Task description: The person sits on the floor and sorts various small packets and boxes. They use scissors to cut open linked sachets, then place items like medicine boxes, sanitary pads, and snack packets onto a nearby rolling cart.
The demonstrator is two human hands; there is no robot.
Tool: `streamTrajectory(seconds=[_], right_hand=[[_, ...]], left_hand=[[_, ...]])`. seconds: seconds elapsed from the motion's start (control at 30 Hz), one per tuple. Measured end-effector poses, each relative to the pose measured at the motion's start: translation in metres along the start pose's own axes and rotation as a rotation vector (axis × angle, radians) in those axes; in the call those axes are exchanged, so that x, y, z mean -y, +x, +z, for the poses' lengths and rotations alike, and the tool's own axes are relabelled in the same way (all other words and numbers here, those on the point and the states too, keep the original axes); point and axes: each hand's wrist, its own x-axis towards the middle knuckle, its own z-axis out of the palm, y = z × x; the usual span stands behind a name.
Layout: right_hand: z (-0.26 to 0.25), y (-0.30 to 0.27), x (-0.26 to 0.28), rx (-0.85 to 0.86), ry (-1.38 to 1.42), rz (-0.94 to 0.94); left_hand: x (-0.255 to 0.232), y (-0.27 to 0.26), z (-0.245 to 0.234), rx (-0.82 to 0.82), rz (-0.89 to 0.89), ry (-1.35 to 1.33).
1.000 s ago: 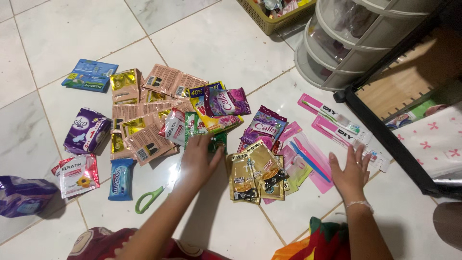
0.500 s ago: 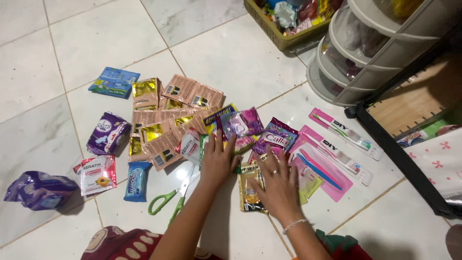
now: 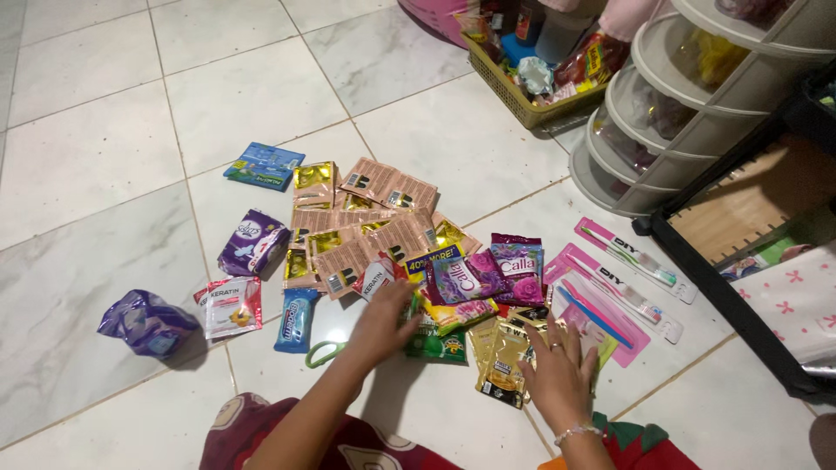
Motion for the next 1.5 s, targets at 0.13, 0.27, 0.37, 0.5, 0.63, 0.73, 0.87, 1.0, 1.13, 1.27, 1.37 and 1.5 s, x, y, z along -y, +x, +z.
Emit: streamTrajectory(seconds=[0.13, 0.27, 0.37, 0.5, 0.63, 0.73, 0.87, 1.0, 1.13, 1.27, 1.37, 1.5], right_hand=[[0.005, -0.009, 0.013, -0.260, 0.015, -0.101], [0.011, -0.009, 0.048, -0.347, 0.051, -0.273], [0.014, -0.008, 0.090, -0.382, 0.112, -0.430], [0.012, -0.001, 0.164, -0.276, 0.215, -0.562], [0.013, 0.006, 0.226, -0.073, 0.152, -0.532], [0.027, 0.013, 0.243, -0.041, 0.058, -0.399], [0.055, 0.014, 0.220, -0.361, 0.015, -0.450], [0.074, 0.006, 0.184, -0.320, -0.023, -0.462], [0.074, 0.002, 0.157, -0.443, -0.033, -0.537], [0.075, -0.001, 0.147, -0.494, -0.017, -0.578], [0.076, 0.000, 0.147, -0.475, -0.026, -0.573], [0.080, 0.001, 0.146, -0.486, -0.033, -0.571]], left_hand=[[0.034, -0.016, -0.029, -0.295, -0.309, -0.028], [0.084, -0.032, -0.047, -0.534, -0.487, 0.077], [0.116, -0.040, -0.048, -0.571, -0.621, 0.055], [0.134, -0.044, -0.048, -0.571, -0.748, 0.056], [0.129, -0.041, -0.064, -0.303, -1.026, 0.067], [0.119, -0.039, -0.068, -0.053, -1.201, 0.140], [0.115, -0.038, -0.067, -0.003, -1.142, 0.159], [0.111, -0.042, -0.062, -0.013, -0.990, 0.152], [0.109, -0.045, -0.074, -0.083, -0.932, 0.050], [0.108, -0.058, -0.107, -0.542, -0.769, 0.246], [0.100, -0.073, -0.140, -0.776, -0.774, 0.446], [0.097, -0.081, -0.181, -0.858, -0.947, 0.665]])
